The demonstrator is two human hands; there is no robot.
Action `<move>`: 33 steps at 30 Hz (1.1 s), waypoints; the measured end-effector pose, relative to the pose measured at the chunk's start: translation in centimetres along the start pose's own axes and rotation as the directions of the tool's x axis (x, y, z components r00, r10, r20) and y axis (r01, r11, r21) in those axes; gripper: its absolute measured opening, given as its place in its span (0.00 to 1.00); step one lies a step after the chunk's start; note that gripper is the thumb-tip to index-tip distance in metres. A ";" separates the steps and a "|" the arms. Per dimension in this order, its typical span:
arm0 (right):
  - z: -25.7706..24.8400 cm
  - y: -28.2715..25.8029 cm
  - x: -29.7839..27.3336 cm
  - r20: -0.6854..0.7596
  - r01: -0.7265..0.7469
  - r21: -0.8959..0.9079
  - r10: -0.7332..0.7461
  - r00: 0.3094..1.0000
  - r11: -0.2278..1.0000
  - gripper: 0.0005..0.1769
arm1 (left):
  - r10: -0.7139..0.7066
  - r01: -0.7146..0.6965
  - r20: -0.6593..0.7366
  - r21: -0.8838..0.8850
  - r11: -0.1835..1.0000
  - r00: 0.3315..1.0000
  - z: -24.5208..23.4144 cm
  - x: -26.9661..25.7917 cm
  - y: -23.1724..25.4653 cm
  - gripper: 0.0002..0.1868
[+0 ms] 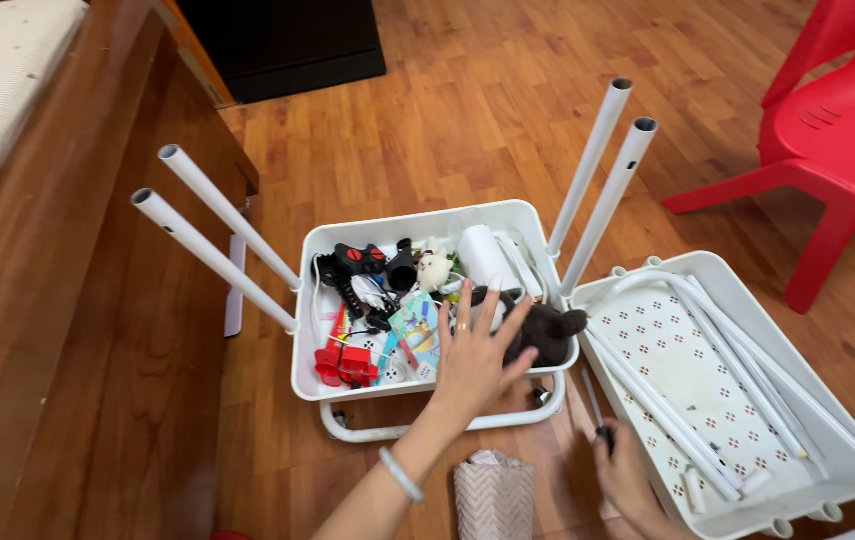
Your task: The person assembles a white plastic storage shelf by screwing vertical poles into a base tray. They then empty a bin of toys onto a nearby table, wipe the empty bin with a cloth, and place the cleaned bin onto the assembled shelf frame.
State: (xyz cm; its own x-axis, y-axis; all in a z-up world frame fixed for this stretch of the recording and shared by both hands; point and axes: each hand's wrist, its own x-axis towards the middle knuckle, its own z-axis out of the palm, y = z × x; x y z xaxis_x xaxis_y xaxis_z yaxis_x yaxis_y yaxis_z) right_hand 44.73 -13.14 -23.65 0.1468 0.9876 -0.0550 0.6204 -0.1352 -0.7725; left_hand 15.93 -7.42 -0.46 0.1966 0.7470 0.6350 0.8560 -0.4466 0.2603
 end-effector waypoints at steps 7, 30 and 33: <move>3.0 5.6 -0.3 0.052 0.088 -0.268 -0.077 0.996 0.959 0.21 | -0.104 0.103 -0.009 -0.096 0.990 0.995 1.9 1.3 -0.4 0.26; -13.5 4.1 -1.8 -0.602 -0.001 -0.443 -0.297 0.742 0.896 0.45 | 0.495 -0.512 0.131 0.187 0.839 0.859 3.1 -7.0 1.1 0.37; -16.5 8.9 -1.6 -0.653 -0.142 -0.406 -0.178 0.736 0.903 0.49 | 0.484 -0.500 0.206 0.030 0.865 0.850 4.5 -8.4 -0.2 0.37</move>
